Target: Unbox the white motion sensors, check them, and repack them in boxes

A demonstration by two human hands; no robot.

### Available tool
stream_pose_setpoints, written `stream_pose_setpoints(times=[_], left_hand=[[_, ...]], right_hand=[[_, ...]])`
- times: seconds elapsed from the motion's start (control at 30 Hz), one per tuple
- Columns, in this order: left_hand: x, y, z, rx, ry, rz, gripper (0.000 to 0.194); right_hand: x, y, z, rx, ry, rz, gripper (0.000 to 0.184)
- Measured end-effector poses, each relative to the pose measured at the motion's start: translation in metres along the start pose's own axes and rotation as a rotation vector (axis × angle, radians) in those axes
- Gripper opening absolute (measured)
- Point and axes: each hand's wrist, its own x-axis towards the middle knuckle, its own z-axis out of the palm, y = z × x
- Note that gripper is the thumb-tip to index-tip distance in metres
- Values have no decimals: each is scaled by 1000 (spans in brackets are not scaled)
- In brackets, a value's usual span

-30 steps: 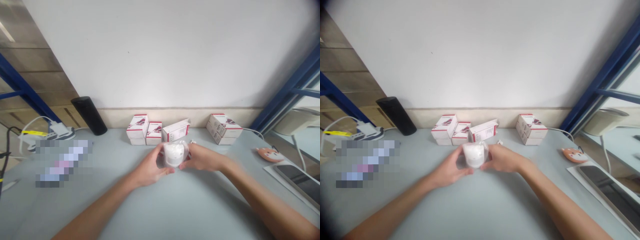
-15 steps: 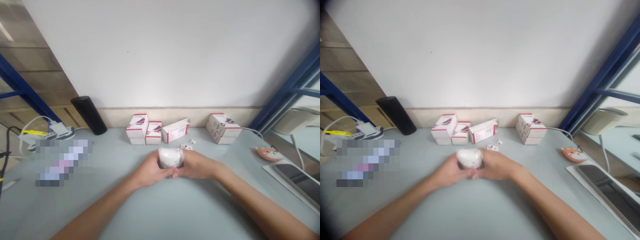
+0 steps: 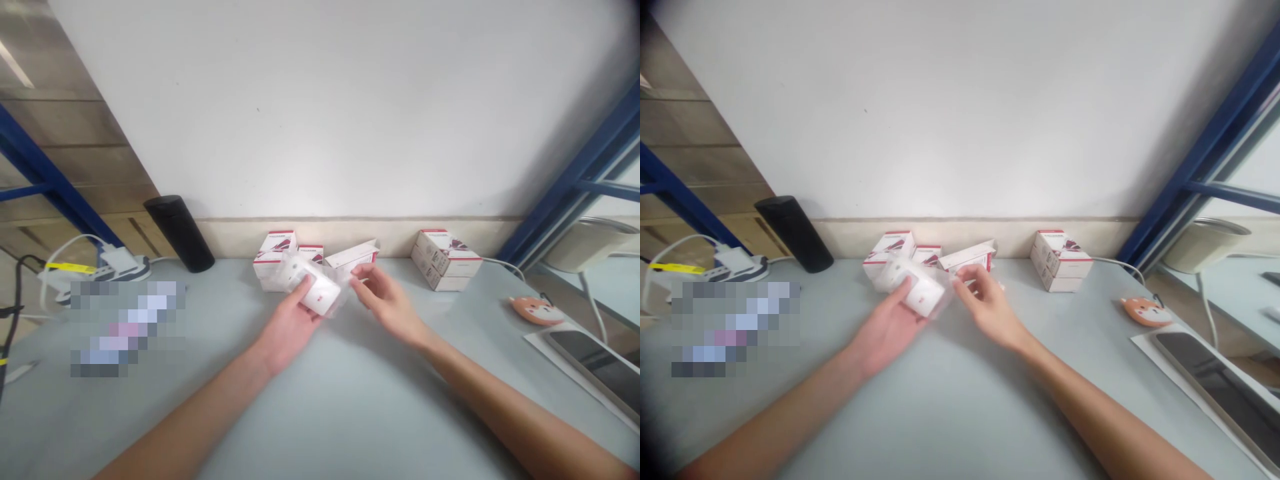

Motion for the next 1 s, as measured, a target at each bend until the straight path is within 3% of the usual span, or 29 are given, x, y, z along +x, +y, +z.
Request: stream_pose_setpoints(times=[0.13,0.27,0.47,0.6,0.73,0.83,1.0], left_hand=[[0,-4,-2,7,46,-5,50],[1,-8,-5,-33,22,-31,46],[-3,-9,-5,24,-99,26,46],[-3,-10,-8,41,-62,70,56],[-1,-11,-11,99,0,93,59],[-1,-11,-11,170,-14,111,62],[-3,-10,-12,194,-72,147,51]], right_hand=[[-8,8,19,147,-106,85,54],[-9,8,30,252,-11,82,39],[-5,-5,18,589,52,256,38],[-5,-10,13,728,-7,339,44],[-6,-5,18,623,-11,281,32],[-6,0,22,566,55,201,37],[-8,-2,30,476,116,43,42]])
